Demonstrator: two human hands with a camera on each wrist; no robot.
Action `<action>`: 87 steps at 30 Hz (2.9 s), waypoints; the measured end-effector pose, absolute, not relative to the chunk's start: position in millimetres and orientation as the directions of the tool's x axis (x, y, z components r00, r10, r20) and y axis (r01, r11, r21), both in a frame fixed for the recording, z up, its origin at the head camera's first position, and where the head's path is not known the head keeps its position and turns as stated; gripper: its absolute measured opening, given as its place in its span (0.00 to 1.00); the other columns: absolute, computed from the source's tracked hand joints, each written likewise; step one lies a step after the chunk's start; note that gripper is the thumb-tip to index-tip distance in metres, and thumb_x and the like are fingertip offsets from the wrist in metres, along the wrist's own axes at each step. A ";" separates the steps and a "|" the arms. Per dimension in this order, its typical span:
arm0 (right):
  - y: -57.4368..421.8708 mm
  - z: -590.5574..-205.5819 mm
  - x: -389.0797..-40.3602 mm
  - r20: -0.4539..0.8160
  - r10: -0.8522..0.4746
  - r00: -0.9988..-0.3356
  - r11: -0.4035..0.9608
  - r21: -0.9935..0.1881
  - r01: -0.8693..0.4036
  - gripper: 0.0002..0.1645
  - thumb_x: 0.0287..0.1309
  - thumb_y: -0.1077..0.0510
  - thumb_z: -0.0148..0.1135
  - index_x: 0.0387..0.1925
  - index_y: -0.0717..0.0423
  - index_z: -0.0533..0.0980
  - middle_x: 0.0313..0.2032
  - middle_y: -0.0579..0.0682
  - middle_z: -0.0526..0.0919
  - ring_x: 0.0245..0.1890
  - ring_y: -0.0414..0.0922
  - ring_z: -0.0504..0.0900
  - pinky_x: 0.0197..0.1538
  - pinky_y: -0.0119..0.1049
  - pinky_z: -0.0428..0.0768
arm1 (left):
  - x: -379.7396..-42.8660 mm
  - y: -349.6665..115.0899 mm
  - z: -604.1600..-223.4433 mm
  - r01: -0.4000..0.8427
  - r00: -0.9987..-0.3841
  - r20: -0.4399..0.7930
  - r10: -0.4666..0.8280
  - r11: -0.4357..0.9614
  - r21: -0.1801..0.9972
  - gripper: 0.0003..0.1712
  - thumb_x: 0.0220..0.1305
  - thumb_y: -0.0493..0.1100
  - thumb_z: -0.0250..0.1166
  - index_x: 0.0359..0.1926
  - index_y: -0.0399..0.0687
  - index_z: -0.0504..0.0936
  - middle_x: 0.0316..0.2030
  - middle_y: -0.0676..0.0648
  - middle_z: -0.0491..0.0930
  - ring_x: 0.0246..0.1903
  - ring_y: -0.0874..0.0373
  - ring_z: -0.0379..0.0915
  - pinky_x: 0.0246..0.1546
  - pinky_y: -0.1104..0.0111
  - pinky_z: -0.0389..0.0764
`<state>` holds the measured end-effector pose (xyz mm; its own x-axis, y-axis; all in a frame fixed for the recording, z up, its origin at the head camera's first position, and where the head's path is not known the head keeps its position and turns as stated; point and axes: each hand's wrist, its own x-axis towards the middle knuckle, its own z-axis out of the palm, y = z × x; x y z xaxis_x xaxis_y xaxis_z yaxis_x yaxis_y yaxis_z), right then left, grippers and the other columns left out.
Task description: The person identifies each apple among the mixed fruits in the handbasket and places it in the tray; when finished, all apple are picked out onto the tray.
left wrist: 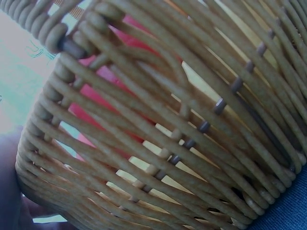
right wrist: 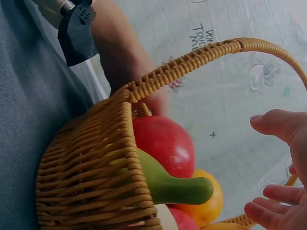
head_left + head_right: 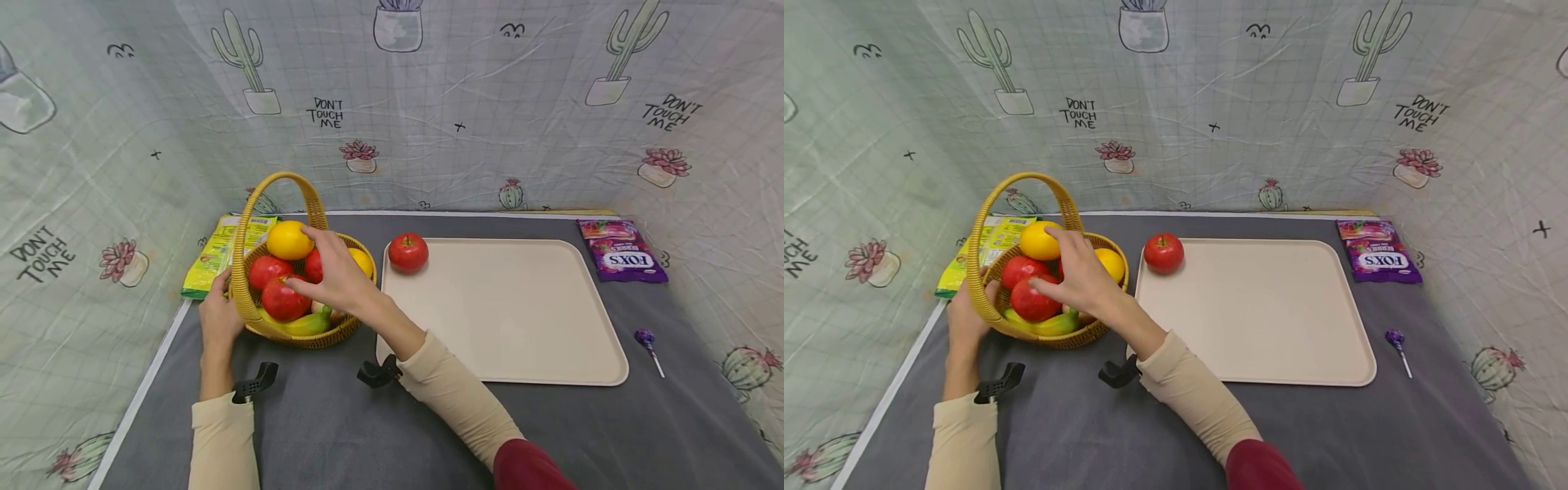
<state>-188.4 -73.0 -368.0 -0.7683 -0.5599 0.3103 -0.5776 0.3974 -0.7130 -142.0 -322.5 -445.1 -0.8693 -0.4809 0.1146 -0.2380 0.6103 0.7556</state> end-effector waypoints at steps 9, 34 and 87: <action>-81.1 -374.9 -183.8 0.238 -0.605 -0.760 0.426 -0.710 -0.562 0.52 0.59 0.41 0.68 0.76 0.52 0.54 0.71 0.54 0.66 0.69 0.46 0.67 0.71 0.41 0.69 | -141.1 -321.7 -443.7 -0.256 -0.864 0.105 -0.492 0.610 0.750 0.31 0.75 0.54 0.51 0.73 0.47 0.67 0.61 0.30 0.76 0.59 0.35 0.73 0.54 0.47 0.72; -112.2 -391.0 -178.5 0.064 -0.674 -0.736 0.620 -0.492 -0.611 0.51 0.61 0.36 0.64 0.74 0.60 0.58 0.65 0.53 0.75 0.63 0.51 0.75 0.66 0.38 0.74 | -142.4 -323.6 -447.4 -0.238 -0.868 0.117 -0.483 0.610 0.756 0.31 0.74 0.53 0.53 0.73 0.46 0.67 0.61 0.29 0.76 0.59 0.34 0.73 0.56 0.45 0.72; -127.7 -402.8 -183.7 0.072 -0.640 -0.765 0.672 -0.431 -0.602 0.49 0.49 0.33 0.70 0.64 0.56 0.67 0.54 0.50 0.76 0.53 0.45 0.75 0.58 0.34 0.77 | -141.3 -319.9 -443.4 -0.256 -0.856 0.120 -0.502 0.616 0.745 0.30 0.74 0.50 0.54 0.72 0.45 0.68 0.60 0.29 0.77 0.57 0.35 0.75 0.53 0.46 0.74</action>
